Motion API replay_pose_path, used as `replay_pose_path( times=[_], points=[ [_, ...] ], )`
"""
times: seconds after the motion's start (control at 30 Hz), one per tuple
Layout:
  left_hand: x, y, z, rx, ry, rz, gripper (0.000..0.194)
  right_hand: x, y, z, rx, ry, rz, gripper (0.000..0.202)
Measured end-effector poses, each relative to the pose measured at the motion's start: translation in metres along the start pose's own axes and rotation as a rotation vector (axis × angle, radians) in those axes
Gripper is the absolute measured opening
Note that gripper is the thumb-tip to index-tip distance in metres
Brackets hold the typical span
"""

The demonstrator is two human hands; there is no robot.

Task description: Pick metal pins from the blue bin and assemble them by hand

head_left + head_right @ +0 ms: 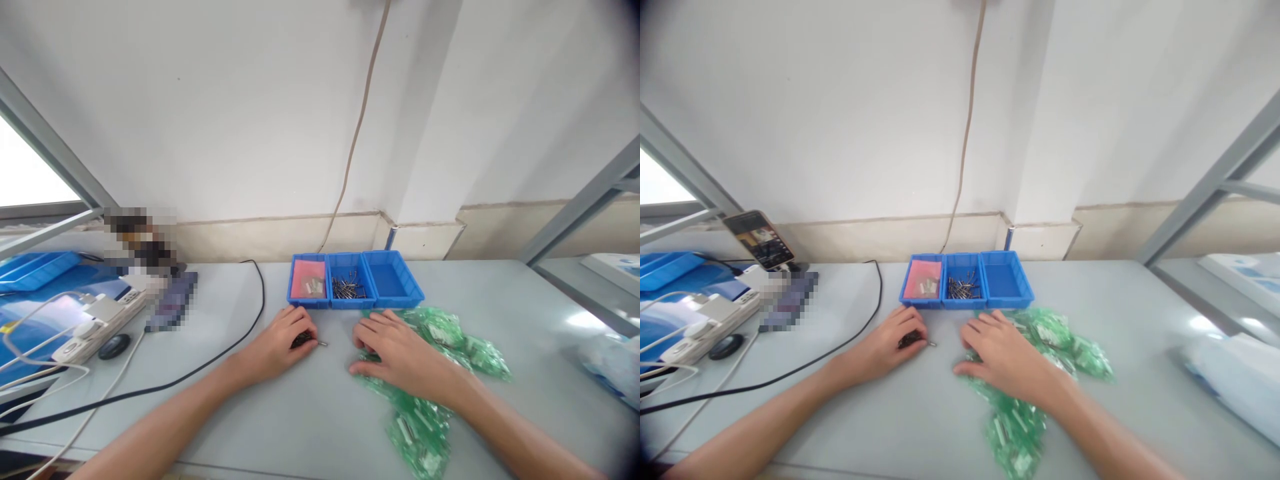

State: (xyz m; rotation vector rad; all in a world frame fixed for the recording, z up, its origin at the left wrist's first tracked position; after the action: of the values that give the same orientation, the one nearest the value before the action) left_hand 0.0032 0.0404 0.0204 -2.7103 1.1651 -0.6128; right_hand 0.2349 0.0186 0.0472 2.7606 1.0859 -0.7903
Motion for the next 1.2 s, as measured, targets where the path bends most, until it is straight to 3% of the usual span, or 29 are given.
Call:
replay_pose_path(
  times=[0.3,0.57,0.77,1.2],
  points=[
    [0.002,-0.001,-0.002,0.001,0.004,0.007,0.01,0.005,-0.001,-0.003,0.032,0.041,0.053,0.018],
    [0.0,-0.001,0.0,-0.007,0.005,-0.002,0.009,0.016,0.005,-0.008,-0.034,-0.05,0.152,0.024],
    [-0.001,0.0,0.001,-0.012,-0.004,-0.003,0.009,0.018,0.006,-0.009,-0.062,-0.141,0.178,0.014],
    [0.002,-0.002,-0.002,-0.026,0.006,-0.001,0.006,0.02,0.004,-0.023,-0.006,-0.167,0.214,0.013]
  ],
)
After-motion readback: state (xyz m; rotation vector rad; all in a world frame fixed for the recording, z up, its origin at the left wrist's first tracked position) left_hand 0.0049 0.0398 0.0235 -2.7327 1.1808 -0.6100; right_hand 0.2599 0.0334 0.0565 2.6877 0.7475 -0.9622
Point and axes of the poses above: each hand's wrist, its own y-axis away from the middle knuckle, its own z-axis out of the palm, x = y × z, the point moved 5 cm from there along -y, towards the middle knuckle, and after that the axes turned 12 degrees about -y, right-handed, at the moved point
